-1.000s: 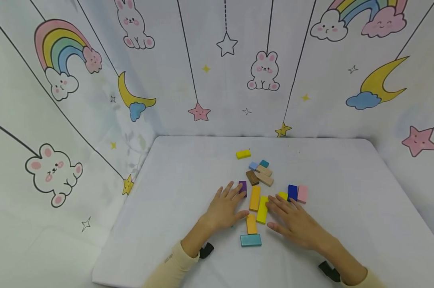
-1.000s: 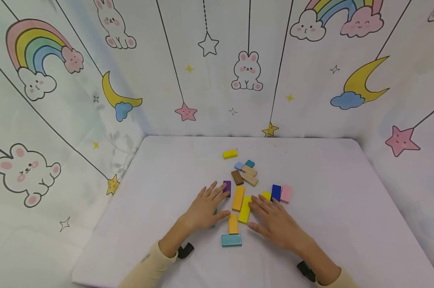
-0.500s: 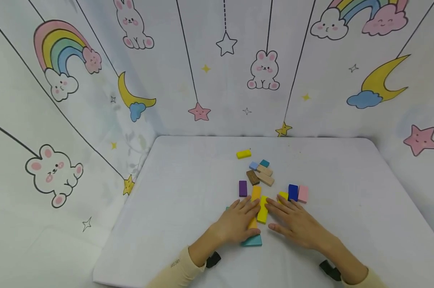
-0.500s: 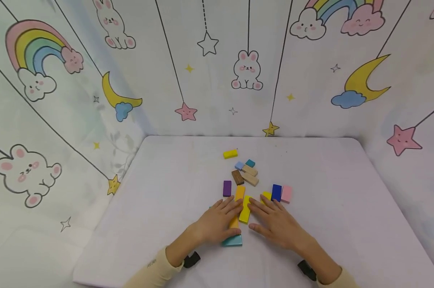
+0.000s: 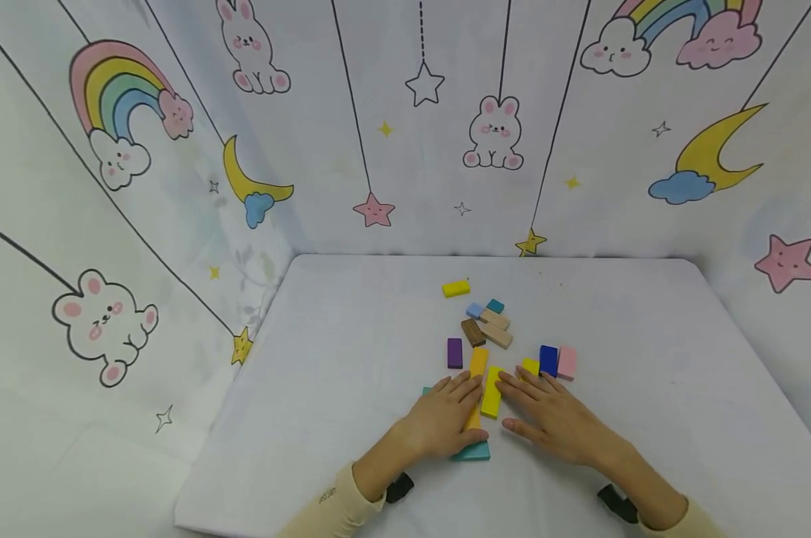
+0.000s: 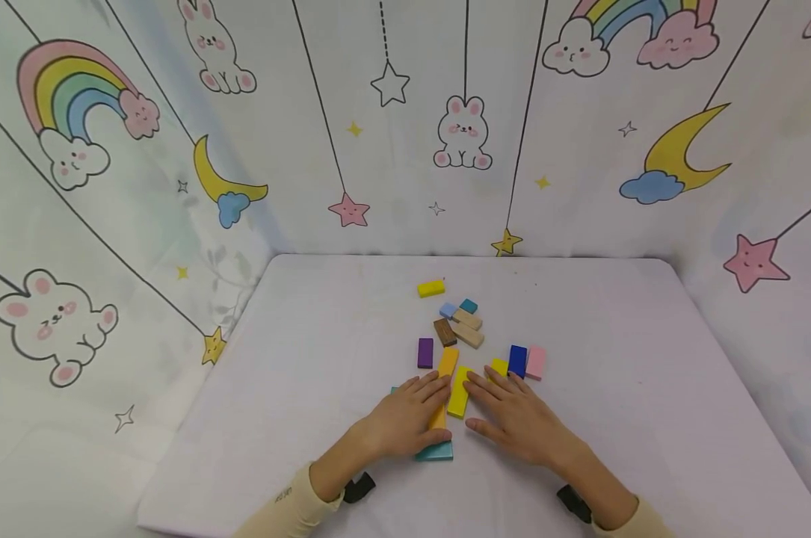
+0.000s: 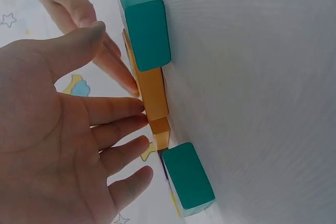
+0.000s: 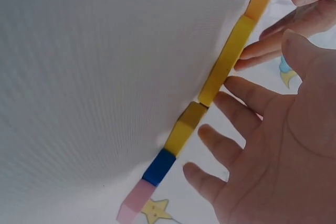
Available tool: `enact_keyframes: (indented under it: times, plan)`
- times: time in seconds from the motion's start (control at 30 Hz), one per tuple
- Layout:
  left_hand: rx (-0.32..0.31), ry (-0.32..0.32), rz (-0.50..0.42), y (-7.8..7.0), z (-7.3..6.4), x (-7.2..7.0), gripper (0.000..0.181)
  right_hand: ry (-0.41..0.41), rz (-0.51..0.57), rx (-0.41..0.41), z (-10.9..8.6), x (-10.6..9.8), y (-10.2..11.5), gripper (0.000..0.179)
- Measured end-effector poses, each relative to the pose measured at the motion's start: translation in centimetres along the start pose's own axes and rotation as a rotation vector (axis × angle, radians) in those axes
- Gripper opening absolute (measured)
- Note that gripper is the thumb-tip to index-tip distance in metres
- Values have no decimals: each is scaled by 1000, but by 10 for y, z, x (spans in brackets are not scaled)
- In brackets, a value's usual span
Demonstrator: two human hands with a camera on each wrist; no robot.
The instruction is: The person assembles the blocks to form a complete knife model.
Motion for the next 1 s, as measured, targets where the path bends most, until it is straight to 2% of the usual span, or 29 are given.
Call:
enact_keyframes:
  times: [0.37,0.57,0.77,1.0]
  plan:
    - [-34,-1,37,2,-8,-8,75,-12,-7,8,3,1,4,70]
    - [-53,-22,12,3,-12,-14,69,-33,-8,13,5,0,5,65]
    - [-105,-27,29,5,-15,-20,68,-40,-49,9,7,0,8,66]
    - [-177,-8,66,13,-19,-19,74,-51,-95,-12,11,-6,15,65]
Point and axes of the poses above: each hand's wrist, its own z-axis towards the middle knuckle, its own x-axis out of the palm, y = z × x, the point moved 5 cm from there along z, towards the middle knuckle, and after that the axes turned 7 degrees about -z, right-handed, at the moved point
